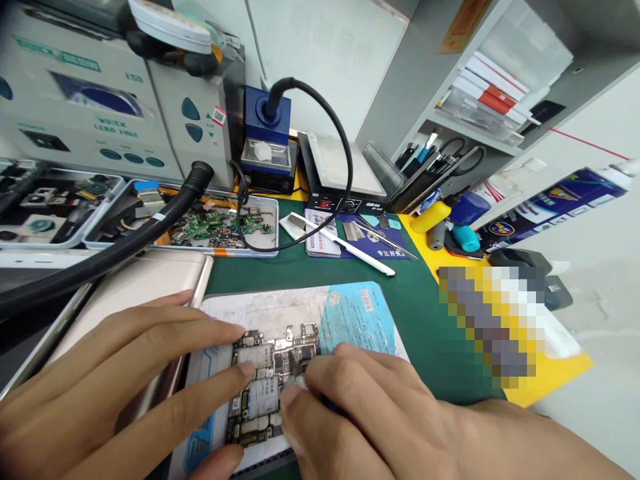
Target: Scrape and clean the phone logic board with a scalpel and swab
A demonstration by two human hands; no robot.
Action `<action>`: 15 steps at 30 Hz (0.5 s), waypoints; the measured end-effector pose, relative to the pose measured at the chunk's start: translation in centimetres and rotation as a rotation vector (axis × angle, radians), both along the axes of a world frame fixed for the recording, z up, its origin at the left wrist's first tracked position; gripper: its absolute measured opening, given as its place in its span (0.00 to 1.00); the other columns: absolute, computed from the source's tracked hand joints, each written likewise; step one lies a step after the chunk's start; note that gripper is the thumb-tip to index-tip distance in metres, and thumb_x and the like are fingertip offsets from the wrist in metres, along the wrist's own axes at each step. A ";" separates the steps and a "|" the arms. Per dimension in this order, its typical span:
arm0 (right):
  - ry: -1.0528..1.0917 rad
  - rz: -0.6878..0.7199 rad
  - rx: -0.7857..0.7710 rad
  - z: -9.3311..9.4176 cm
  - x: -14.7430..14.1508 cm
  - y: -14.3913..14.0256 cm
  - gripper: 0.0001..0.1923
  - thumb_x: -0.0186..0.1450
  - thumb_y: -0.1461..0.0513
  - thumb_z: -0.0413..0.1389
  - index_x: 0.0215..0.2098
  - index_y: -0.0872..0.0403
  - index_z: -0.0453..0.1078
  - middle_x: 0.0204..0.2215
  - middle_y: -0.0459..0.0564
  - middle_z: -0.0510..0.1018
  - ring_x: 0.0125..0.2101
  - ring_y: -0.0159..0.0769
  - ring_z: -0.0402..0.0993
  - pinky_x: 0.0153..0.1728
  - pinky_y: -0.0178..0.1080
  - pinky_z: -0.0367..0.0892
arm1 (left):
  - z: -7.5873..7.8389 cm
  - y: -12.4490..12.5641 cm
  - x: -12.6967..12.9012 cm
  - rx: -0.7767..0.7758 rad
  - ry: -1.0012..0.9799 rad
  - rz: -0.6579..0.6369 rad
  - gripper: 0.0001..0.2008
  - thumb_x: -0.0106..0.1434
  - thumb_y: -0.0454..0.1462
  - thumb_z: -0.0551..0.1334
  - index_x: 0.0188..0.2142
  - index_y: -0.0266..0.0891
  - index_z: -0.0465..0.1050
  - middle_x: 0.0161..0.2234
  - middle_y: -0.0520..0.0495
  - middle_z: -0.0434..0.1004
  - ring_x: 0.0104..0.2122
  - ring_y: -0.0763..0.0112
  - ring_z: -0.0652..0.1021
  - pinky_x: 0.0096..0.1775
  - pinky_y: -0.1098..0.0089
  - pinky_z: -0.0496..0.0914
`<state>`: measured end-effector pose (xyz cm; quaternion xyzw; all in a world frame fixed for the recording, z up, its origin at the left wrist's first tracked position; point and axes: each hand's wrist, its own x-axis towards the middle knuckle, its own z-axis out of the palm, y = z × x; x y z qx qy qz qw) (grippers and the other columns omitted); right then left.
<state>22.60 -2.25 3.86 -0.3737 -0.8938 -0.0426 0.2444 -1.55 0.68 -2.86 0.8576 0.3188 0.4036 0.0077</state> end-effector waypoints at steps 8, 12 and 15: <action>-0.043 -0.154 0.086 -0.7 -1.3 -0.5 0.10 0.71 0.53 0.63 0.37 0.49 0.79 0.29 0.53 0.81 0.26 0.39 0.80 0.21 0.34 0.76 | 0.2 0.0 0.2 0.000 0.025 -0.014 0.06 0.69 0.37 0.61 0.44 0.46 0.76 0.48 0.49 0.75 0.49 0.57 0.74 0.59 0.55 0.65; -0.042 -0.156 0.103 -0.6 -1.9 -0.3 0.11 0.70 0.52 0.63 0.36 0.50 0.79 0.29 0.53 0.80 0.27 0.40 0.80 0.21 0.35 0.76 | 0.3 0.1 0.2 0.004 0.029 -0.016 0.05 0.70 0.37 0.61 0.43 0.46 0.76 0.48 0.49 0.75 0.49 0.57 0.75 0.58 0.55 0.65; -0.033 -0.137 0.053 -0.1 -1.3 -0.4 0.07 0.71 0.56 0.63 0.37 0.50 0.79 0.30 0.53 0.81 0.27 0.39 0.82 0.22 0.35 0.77 | 0.3 0.1 0.2 0.016 0.017 -0.015 0.05 0.70 0.37 0.61 0.43 0.46 0.76 0.48 0.49 0.75 0.48 0.57 0.74 0.57 0.55 0.66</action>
